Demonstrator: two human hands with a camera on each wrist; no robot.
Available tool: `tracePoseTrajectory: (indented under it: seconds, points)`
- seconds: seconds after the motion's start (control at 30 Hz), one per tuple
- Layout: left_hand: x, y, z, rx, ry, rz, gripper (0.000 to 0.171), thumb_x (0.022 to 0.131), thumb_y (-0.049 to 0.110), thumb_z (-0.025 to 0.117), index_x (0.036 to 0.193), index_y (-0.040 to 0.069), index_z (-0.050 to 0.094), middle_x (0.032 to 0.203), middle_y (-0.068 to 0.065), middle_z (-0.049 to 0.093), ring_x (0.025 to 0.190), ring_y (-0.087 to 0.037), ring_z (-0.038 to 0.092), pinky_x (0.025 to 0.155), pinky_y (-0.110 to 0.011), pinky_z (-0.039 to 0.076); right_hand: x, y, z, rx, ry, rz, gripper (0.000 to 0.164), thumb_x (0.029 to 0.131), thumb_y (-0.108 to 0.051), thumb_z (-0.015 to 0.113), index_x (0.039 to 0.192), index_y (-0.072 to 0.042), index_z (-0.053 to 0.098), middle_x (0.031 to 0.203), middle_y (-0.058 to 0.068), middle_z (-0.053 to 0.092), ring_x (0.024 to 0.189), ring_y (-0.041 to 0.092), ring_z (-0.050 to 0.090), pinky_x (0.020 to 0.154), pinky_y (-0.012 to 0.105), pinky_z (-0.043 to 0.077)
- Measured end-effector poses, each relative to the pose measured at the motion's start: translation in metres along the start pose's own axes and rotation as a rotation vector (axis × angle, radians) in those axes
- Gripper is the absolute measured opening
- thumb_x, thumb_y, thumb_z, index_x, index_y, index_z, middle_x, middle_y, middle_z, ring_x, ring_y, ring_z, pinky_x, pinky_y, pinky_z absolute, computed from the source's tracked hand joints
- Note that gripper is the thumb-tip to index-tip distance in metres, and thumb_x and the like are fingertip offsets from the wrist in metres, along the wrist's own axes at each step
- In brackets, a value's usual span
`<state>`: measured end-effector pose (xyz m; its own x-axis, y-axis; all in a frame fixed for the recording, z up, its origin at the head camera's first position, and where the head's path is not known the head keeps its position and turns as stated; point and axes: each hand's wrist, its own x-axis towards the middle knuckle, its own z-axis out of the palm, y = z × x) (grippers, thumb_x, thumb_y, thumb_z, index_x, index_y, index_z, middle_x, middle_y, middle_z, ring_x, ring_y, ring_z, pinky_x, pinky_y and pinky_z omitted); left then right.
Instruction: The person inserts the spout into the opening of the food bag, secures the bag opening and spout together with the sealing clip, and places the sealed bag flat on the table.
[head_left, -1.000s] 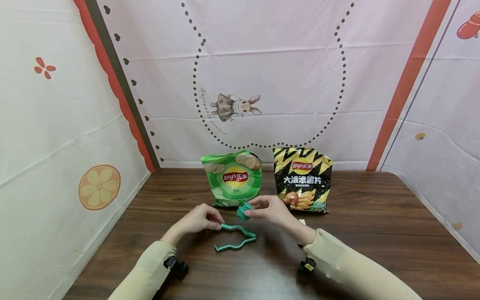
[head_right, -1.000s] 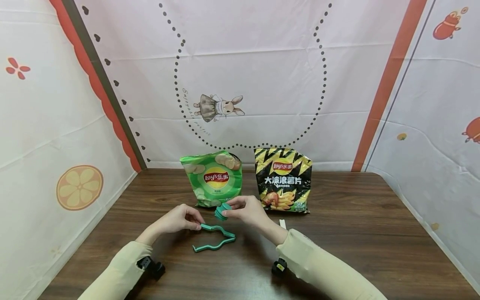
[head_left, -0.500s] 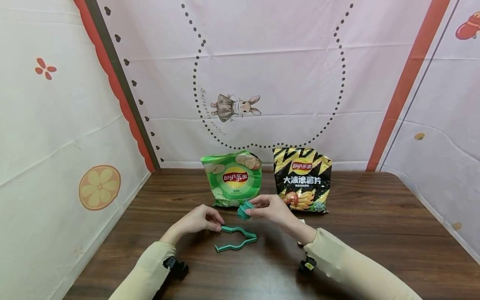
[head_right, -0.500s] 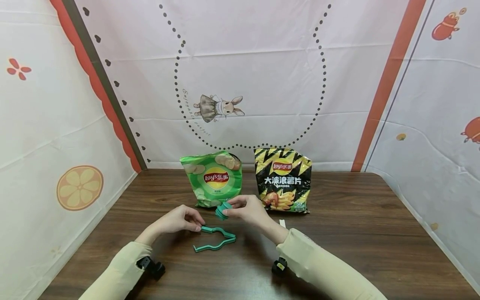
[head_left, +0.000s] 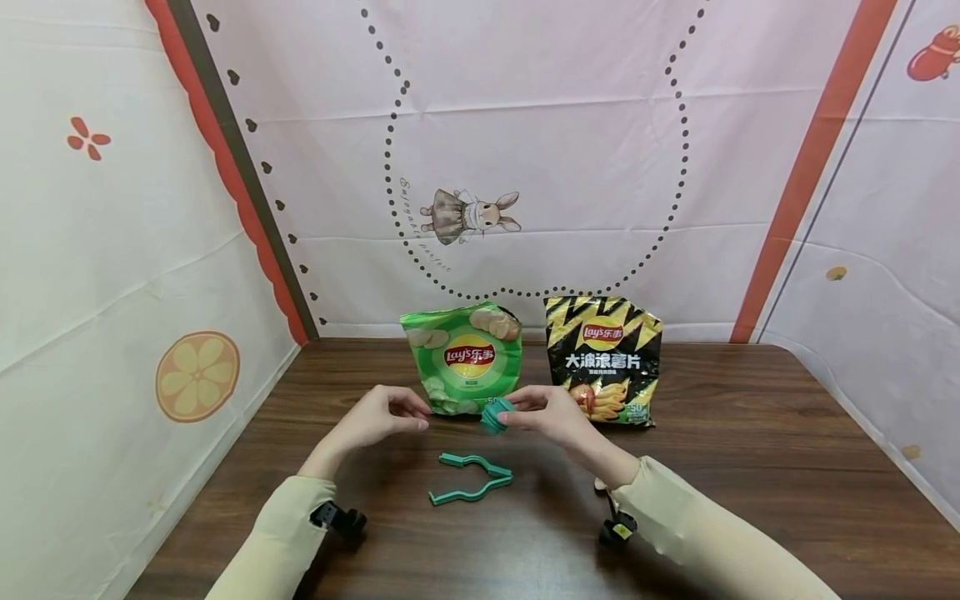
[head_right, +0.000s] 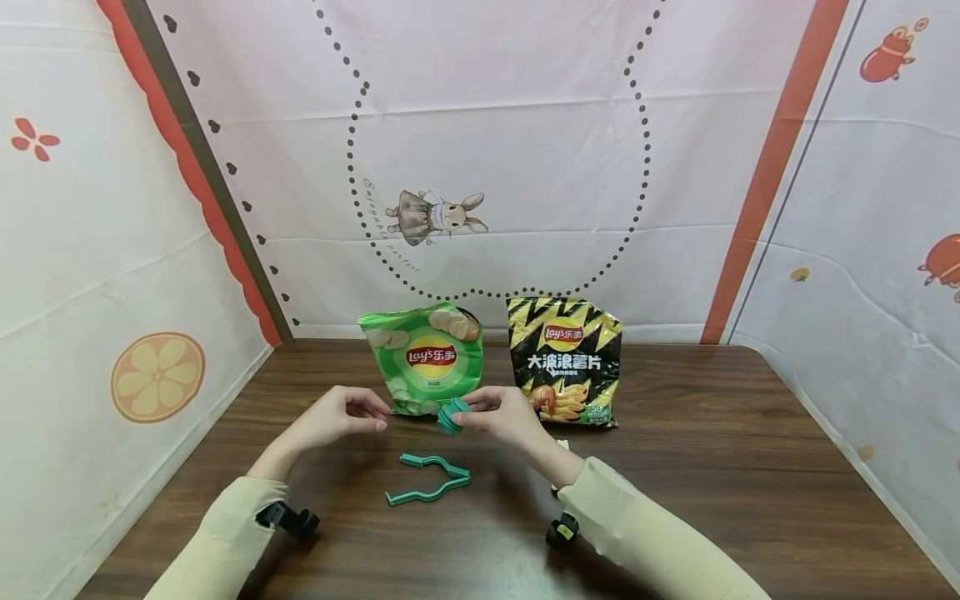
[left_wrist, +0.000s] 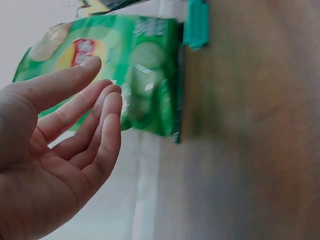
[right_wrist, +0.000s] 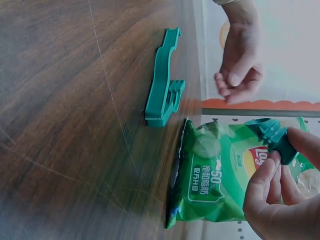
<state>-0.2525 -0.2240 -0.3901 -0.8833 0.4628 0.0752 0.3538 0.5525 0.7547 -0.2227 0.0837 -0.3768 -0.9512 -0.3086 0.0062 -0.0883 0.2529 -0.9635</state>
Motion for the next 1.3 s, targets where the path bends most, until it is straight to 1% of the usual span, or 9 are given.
tracePoseTrajectory:
  seconds: [0.17,0.33,0.4,0.53,0.63,0.77,0.93,1.1,1.3]
  points:
    - [-0.006,0.023,-0.023,0.019,0.095,-0.026,0.017,0.083,0.017,0.074,0.097,0.009,0.071,0.088,-0.006,0.070,0.081,-0.027,0.062,0.067,-0.032,0.051,0.000,0.000,-0.003,-0.005,0.022,0.011,0.038,0.081,-0.022,0.076,0.112,-0.002,0.067,0.096,0.012,0.069,0.080,0.013,0.064,0.079,0.042,0.054]
    - [0.002,0.006,-0.042,0.028,0.234,-0.047,0.026,0.080,0.029,0.077,0.100,0.014,0.070,0.091,-0.004,0.069,0.080,-0.020,0.061,0.065,-0.034,0.051,0.002,-0.001,-0.007,0.015,0.046,0.036,0.037,0.080,-0.022,0.077,0.111,-0.003,0.068,0.096,0.009,0.070,0.079,0.011,0.064,0.078,0.039,0.055]
    - [0.003,0.006,-0.050,0.039,0.281,-0.047,0.031,0.079,0.035,0.077,0.102,0.016,0.069,0.093,-0.004,0.069,0.081,-0.018,0.061,0.066,-0.033,0.050,0.003,-0.002,-0.008,0.023,0.044,0.036,0.037,0.080,-0.021,0.077,0.110,-0.004,0.068,0.095,0.009,0.070,0.080,0.012,0.064,0.075,0.036,0.055]
    - [0.008,0.011,-0.061,0.029,0.333,-0.033,0.039,0.078,0.040,0.077,0.107,0.015,0.067,0.100,-0.007,0.069,0.087,-0.017,0.062,0.071,-0.029,0.050,0.003,-0.002,-0.011,0.028,0.043,0.024,0.035,0.079,-0.021,0.077,0.109,-0.004,0.069,0.092,0.008,0.070,0.081,0.019,0.066,0.069,0.030,0.054]
    - [0.012,0.019,-0.066,-0.014,0.348,-0.038,0.041,0.079,0.036,0.077,0.111,0.013,0.066,0.105,-0.009,0.068,0.091,-0.018,0.062,0.074,-0.027,0.051,0.002,-0.004,-0.013,0.024,0.048,0.016,0.035,0.079,-0.022,0.077,0.108,-0.004,0.069,0.091,0.008,0.070,0.082,0.022,0.067,0.067,0.029,0.054]
    - [0.013,0.039,-0.069,-0.068,0.357,-0.039,0.041,0.081,0.025,0.076,0.116,0.008,0.063,0.112,-0.014,0.067,0.098,-0.023,0.063,0.076,-0.025,0.052,0.002,-0.006,-0.014,0.020,0.058,0.026,0.036,0.079,-0.023,0.078,0.108,-0.005,0.069,0.093,0.008,0.070,0.084,0.024,0.068,0.068,0.030,0.055]
    - [0.019,0.058,-0.070,-0.111,0.328,-0.014,0.043,0.084,0.021,0.074,0.122,0.005,0.060,0.117,-0.019,0.064,0.103,-0.027,0.063,0.078,-0.026,0.052,0.001,-0.008,-0.018,0.008,0.078,0.026,0.038,0.079,-0.024,0.078,0.111,-0.006,0.068,0.098,0.009,0.069,0.075,0.017,0.067,0.063,0.030,0.053]
    - [0.035,0.050,-0.071,-0.132,0.321,0.004,0.047,0.081,0.028,0.076,0.122,0.011,0.061,0.113,-0.013,0.066,0.100,-0.019,0.064,0.079,-0.027,0.053,0.000,-0.012,-0.023,0.025,0.064,0.009,0.041,0.081,-0.024,0.076,0.115,-0.005,0.066,0.088,0.005,0.068,0.067,0.011,0.060,0.060,0.030,0.049]
    - [0.048,0.038,-0.069,-0.119,0.327,0.032,0.046,0.078,0.033,0.078,0.116,0.011,0.065,0.103,-0.009,0.068,0.091,-0.014,0.064,0.076,-0.029,0.053,-0.001,-0.014,-0.028,0.038,0.058,-0.005,0.041,0.082,-0.023,0.075,0.116,-0.004,0.065,0.090,0.002,0.069,0.073,0.011,0.062,0.067,0.032,0.053]
